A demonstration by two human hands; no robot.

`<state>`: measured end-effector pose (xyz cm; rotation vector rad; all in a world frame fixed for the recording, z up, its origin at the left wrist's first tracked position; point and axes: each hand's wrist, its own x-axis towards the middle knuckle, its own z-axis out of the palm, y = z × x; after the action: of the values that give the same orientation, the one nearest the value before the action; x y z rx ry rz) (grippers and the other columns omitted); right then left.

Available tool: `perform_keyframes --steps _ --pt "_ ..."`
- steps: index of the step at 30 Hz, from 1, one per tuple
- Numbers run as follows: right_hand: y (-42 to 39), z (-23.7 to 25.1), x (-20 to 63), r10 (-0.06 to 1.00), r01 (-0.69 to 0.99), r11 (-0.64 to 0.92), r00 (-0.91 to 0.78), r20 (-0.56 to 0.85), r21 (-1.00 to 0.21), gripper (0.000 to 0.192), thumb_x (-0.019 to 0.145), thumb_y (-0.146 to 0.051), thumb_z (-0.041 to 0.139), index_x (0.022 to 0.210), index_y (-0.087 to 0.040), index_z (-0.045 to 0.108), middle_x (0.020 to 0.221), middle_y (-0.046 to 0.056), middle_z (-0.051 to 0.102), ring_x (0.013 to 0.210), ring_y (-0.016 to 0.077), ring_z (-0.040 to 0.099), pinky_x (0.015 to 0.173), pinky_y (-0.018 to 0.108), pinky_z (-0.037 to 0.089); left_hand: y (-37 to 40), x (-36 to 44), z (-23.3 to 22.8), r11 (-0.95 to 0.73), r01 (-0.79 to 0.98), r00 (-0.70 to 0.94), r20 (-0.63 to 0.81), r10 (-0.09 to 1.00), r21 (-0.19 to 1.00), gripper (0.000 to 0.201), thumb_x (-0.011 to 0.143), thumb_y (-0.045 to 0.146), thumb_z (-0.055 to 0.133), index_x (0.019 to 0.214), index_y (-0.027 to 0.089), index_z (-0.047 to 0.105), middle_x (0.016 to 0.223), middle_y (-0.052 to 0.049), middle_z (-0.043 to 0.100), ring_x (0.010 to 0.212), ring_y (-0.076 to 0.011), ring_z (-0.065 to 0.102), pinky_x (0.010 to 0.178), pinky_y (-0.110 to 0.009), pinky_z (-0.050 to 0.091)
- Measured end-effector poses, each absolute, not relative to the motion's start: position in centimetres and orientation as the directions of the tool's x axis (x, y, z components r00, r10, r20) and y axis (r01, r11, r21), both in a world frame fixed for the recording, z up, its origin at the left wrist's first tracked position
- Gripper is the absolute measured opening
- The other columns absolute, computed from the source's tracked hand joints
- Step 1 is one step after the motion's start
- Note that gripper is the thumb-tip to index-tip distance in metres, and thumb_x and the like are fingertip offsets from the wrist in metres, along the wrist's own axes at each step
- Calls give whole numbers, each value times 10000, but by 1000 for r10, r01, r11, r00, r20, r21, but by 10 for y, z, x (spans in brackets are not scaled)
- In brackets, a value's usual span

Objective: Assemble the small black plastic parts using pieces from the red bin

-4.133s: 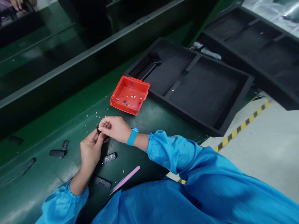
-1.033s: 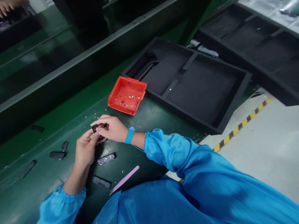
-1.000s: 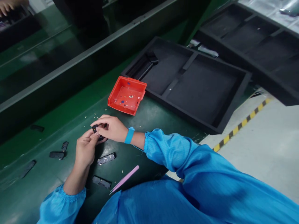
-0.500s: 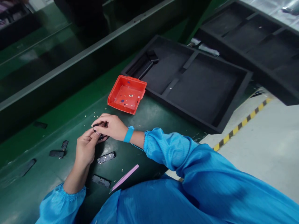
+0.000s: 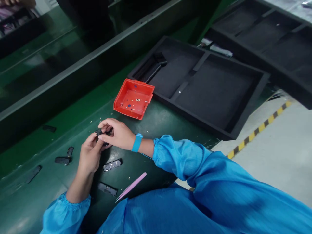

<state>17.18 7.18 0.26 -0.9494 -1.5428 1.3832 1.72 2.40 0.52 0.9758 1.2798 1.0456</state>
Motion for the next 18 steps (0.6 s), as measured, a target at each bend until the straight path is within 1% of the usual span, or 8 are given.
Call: perform_keyframes --steps 3,6,8,11,13,15,17,18 --pt "64 6 173 928 125 293 -277 250 -948 171 851 -217 672 969 -195 550 977 40 611 923 167 594 778 301 519 26 14 6 318 -165 -29 -327 945 934 340 820 393 781 1111 234 707 1149 -53 734 984 -202 726 770 -298 613" --pt "56 8 174 850 293 506 -331 411 -811 176 868 -265 677 910 -195 520 976 75 613 946 213 580 830 367 509 27 14 6 305 -194 -75 -324 943 933 321 819 371 786 1089 217 708 1028 -41 751 891 -163 728 774 -263 591" --pt "52 7 175 789 364 601 -413 455 -711 190 884 -307 681 912 -190 534 986 96 625 935 231 579 845 394 507 25 15 7 268 -182 -117 -291 949 946 281 796 341 808 1020 200 714 899 -18 753 790 -132 712 748 -232 573" --pt "47 10 179 757 435 643 -484 439 -631 49 955 -214 566 928 -173 572 979 105 640 906 218 592 820 363 510 19 10 14 268 -67 -123 -274 954 961 223 804 345 801 918 179 707 776 -2 736 685 -115 680 707 -219 562" --pt "43 15 183 759 471 635 -530 379 -612 51 963 -167 546 936 -162 589 961 94 643 887 203 600 792 332 504 12 0 24 259 90 -95 -251 963 962 233 855 378 748 967 176 719 861 -39 756 776 -150 709 764 -255 578" --pt "36 23 188 707 467 664 -645 290 -584 50 958 -208 599 954 -159 600 949 78 643 854 193 599 755 317 491 2 -14 35 178 290 -39 -174 984 940 322 881 387 716 1144 203 704 1101 -87 738 982 -206 711 847 -308 585" --pt "28 30 192 573 408 749 -794 202 -522 76 959 -238 615 947 -164 610 930 65 644 822 191 597 718 317 474 -11 -26 43 39 493 93 -97 991 869 496 847 382 755 1310 257 629 1316 -109 634 1123 -248 660 861 -341 588" --pt "23 32 192 496 370 794 -853 162 -483 72 965 -228 602 932 -165 614 914 62 646 815 194 598 709 322 467 -18 -29 45 -38 578 181 -83 980 815 573 820 379 783 1353 276 596 1356 -114 592 1149 -262 639 862 -357 589"
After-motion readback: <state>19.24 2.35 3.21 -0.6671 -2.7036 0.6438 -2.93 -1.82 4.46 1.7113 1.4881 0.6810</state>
